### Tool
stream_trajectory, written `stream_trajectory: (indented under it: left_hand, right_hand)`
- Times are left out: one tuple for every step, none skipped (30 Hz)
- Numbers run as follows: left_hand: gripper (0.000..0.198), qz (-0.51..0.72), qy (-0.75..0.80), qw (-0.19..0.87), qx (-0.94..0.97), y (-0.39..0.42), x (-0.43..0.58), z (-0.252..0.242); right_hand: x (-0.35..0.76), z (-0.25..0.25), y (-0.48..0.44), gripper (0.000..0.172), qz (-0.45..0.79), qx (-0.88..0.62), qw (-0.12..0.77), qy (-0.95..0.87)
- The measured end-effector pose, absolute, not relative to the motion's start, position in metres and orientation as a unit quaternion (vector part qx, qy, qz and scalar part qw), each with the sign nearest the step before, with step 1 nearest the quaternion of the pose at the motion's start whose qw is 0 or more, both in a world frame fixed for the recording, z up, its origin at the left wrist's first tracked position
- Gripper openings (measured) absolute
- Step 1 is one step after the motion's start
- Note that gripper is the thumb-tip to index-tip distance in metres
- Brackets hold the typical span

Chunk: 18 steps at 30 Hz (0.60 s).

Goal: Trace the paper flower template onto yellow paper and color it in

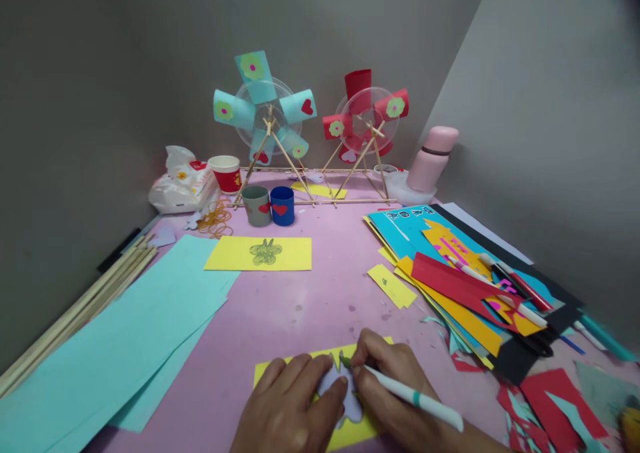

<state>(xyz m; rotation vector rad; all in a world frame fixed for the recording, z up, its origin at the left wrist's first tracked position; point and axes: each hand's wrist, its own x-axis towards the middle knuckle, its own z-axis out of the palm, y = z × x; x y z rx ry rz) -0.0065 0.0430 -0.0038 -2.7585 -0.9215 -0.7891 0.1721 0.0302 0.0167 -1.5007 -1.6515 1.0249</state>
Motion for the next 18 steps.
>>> stream_trajectory:
  left_hand:
    - [0.026, -0.263, -0.304, 0.063, -0.914, 0.0430, -0.0067, -0.0038]
    - [0.026, -0.264, -0.303, 0.063, -0.914, 0.0429, -0.0070, -0.0040]
    - [0.027, -0.265, -0.303, 0.063, -0.913, 0.0428, -0.0072, -0.0042]
    - [0.027, -0.264, -0.302, 0.062, -0.914, 0.0427, -0.0075, -0.0044]
    - [0.026, -0.261, -0.302, 0.062, -0.915, 0.0425, -0.0077, -0.0046]
    - [0.026, -0.261, -0.302, 0.062, -0.915, 0.0424, -0.0077, -0.0047]
    - [0.027, -0.263, -0.301, 0.064, -0.914, 0.0422, -0.0077, -0.0046]
    - [0.027, -0.264, -0.302, 0.064, -0.914, 0.0421, -0.0076, -0.0043]
    - [0.027, -0.268, -0.301, 0.064, -0.913, 0.0419, -0.0073, -0.0039]
    - [0.028, -0.271, -0.301, 0.065, -0.912, 0.0419, -0.0070, -0.0033]
    - [0.028, -0.274, -0.301, 0.066, -0.911, 0.0419, -0.0066, -0.0028]
    - [0.028, -0.274, -0.300, 0.065, -0.912, 0.0419, -0.0062, -0.0024]
    - [0.027, -0.271, -0.298, 0.064, -0.913, 0.0421, -0.0059, -0.0021]
    - [0.027, -0.269, -0.298, 0.065, -0.914, 0.0424, -0.0056, -0.0022]
    - [0.026, -0.264, -0.299, 0.064, -0.915, 0.0428, -0.0055, -0.0024]
    - [0.025, -0.260, -0.300, 0.062, -0.916, 0.0432, -0.0055, -0.0028]
    - [0.024, -0.257, -0.300, 0.061, -0.917, 0.0436, -0.0056, -0.0032]
    - [0.024, -0.255, -0.302, 0.062, -0.917, 0.0440, -0.0057, -0.0036]
  right_hand:
    - [0.1720, 0.0178, 0.0303, 0.004, 0.394, -0.577, 0.336, -0.631]
    - [0.1720, 0.0188, 0.0302, 0.004, 0.395, -0.577, 0.336, -0.631]
    - [0.1719, 0.0195, 0.0301, 0.003, 0.394, -0.577, 0.337, -0.631]
    - [0.1720, 0.0199, 0.0300, 0.003, 0.395, -0.576, 0.337, -0.632]
    - [0.1721, 0.0199, 0.0297, 0.003, 0.397, -0.572, 0.339, -0.632]
    - [0.1722, 0.0196, 0.0293, 0.003, 0.401, -0.568, 0.342, -0.632]
    - [0.1723, 0.0190, 0.0290, 0.003, 0.407, -0.564, 0.344, -0.631]
    - [0.1725, 0.0184, 0.0286, 0.003, 0.413, -0.561, 0.345, -0.629]
    - [0.1727, 0.0179, 0.0283, 0.004, 0.417, -0.559, 0.346, -0.628]
    - [0.1728, 0.0176, 0.0281, 0.004, 0.419, -0.557, 0.348, -0.627]
    - [0.1729, 0.0176, 0.0279, 0.004, 0.419, -0.556, 0.349, -0.627]
    - [0.1730, 0.0180, 0.0277, 0.004, 0.419, -0.555, 0.350, -0.628]
    - [0.1730, 0.0186, 0.0277, 0.004, 0.419, -0.553, 0.351, -0.629]
    - [0.1731, 0.0193, 0.0277, 0.003, 0.421, -0.552, 0.351, -0.628]
    - [0.1731, 0.0201, 0.0278, 0.003, 0.427, -0.551, 0.350, -0.626]
    - [0.1731, 0.0207, 0.0279, 0.003, 0.432, -0.548, 0.349, -0.626]
    - [0.1731, 0.0211, 0.0280, 0.003, 0.435, -0.547, 0.347, -0.625]
    - [0.1730, 0.0212, 0.0282, 0.004, 0.436, -0.546, 0.347, -0.625]
